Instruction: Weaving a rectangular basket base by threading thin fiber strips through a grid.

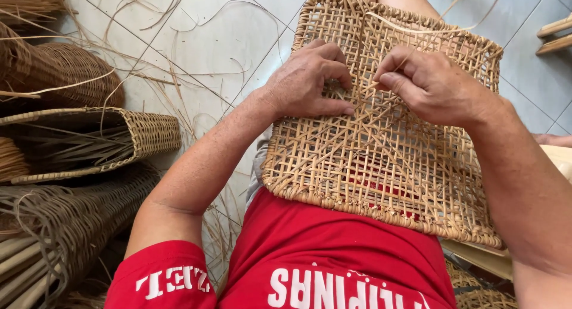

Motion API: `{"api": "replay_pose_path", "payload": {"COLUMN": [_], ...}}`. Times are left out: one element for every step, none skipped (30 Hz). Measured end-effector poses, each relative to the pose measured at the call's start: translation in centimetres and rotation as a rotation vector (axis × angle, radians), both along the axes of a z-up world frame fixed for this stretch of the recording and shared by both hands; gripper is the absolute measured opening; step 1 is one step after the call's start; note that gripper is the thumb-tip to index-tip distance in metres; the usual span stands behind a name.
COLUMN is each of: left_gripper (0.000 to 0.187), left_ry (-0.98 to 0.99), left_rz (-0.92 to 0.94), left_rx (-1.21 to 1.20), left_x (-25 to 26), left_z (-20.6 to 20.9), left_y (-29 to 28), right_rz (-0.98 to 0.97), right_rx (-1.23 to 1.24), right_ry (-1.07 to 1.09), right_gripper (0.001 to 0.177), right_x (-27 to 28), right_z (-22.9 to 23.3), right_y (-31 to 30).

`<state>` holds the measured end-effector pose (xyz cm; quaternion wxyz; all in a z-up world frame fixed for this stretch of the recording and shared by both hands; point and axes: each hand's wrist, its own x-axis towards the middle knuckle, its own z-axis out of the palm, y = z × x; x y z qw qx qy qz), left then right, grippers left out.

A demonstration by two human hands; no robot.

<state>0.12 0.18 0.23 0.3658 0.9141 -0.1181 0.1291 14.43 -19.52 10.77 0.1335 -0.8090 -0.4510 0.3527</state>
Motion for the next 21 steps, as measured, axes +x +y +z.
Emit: {"api": "replay_pose_path", "payload": {"left_gripper": [0.05, 0.05, 0.049, 0.049, 0.048, 0.047, 0.047, 0.048, 0.049, 0.049, 0.045, 0.042, 0.042, 0.025, 0.009, 0.009, 0.011, 0.016, 0.016, 0.019, 0.024], "left_ry": [0.002, 0.004, 0.004, 0.003, 0.006, 0.008, 0.009, 0.016, 0.023, 0.025, 0.046, 0.067, 0.069, 0.039, 0.011, 0.014, 0.085, 0.159, 0.162, 0.255, 0.347], "left_rz": [-0.002, 0.0, 0.002, -0.001, 0.0, 0.002, 0.001, 0.003, 0.005, 0.002, 0.015, 0.027, 0.024, 0.081, 0.137, 0.134, 0.123, 0.111, 0.108, 0.099, 0.091], "left_rx": [0.001, -0.003, -0.008, -0.006, -0.004, -0.002, 0.0, -0.022, -0.044, -0.042, -0.123, -0.203, -0.201, -0.341, -0.479, -0.476, -0.648, -0.819, -0.815, -0.86, -0.902], "left_x": [0.0, -0.1, 0.0, 0.1, 0.0, 0.0, 0.0, 0.0, 0.0, -0.2, -0.3, -0.3, -0.1, 0.0, 0.2, 0.2, 0.3, 0.3, 0.3, 0.3, 0.3], "left_z": [0.0, -0.1, -0.1, 0.0, 0.1, 0.1, 0.1, 0.1, 0.0, 0.3, 0.6, 1.0, 1.2, 1.4, 1.5, 2.1, 2.7, 3.3, 3.8, 4.4, 5.0], "left_y": [0.0, 0.0, -0.1, -0.1, -0.1, 0.0, 0.0, 0.0, 0.0, -0.1, 0.0, 0.0, -0.1, -0.2, -0.4, -0.5, -0.6, -0.8, -1.0, -1.2, -1.4], "right_rz": [-0.002, -0.021, -0.041, -0.044, -0.042, -0.039, -0.04, -0.048, -0.058, -0.06, -0.065, -0.069, -0.073, -0.053, -0.034, -0.039, -0.002, 0.034, 0.03, 0.006, -0.017], "right_rx": [0.001, 0.0, -0.001, 0.001, -0.034, -0.069, -0.067, -0.022, 0.022, 0.023, 0.042, 0.062, 0.064, 0.101, 0.139, 0.142, 0.234, 0.325, 0.329, 0.299, 0.269], "right_ry": [0.002, 0.034, 0.064, 0.064, 0.036, 0.009, 0.01, 0.009, 0.008, 0.01, 0.039, 0.068, 0.069, 0.071, 0.074, 0.077, 0.045, 0.012, 0.013, 0.026, 0.038], "right_gripper": [0.015, 0.015, 0.016, 0.016, 0.016, 0.015, 0.015, 0.015, 0.015, 0.015, 0.014, 0.013, 0.013, 0.013, 0.013, 0.013, 0.013, 0.013, 0.013, 0.013, 0.013], "right_x": [-0.2, -0.4, -0.6, -0.7, -0.8, -0.9, -0.9, -0.8, -0.8, -0.9, -0.8, -0.8, -0.7, -0.6, -0.6, -0.5, -0.5, -0.5, -0.6, -0.6, -0.6], "right_z": [-0.2, -0.4, -0.6, -0.9, -1.2, -1.6, -1.6, -1.6, -1.6, -1.8, -2.0, -2.1, -2.5, -2.9, -3.4, -3.5, -3.6, -3.7, -3.7, -3.6, -3.5], "right_y": [-0.2, -0.3, -0.5, -0.7, -0.9, -1.1, -1.4, -1.6, -2.0, -2.2, -2.4, -2.7, -2.9, -3.2, -3.5, -3.6, -3.7, -3.7, -3.8, -3.9, -3.9]}}
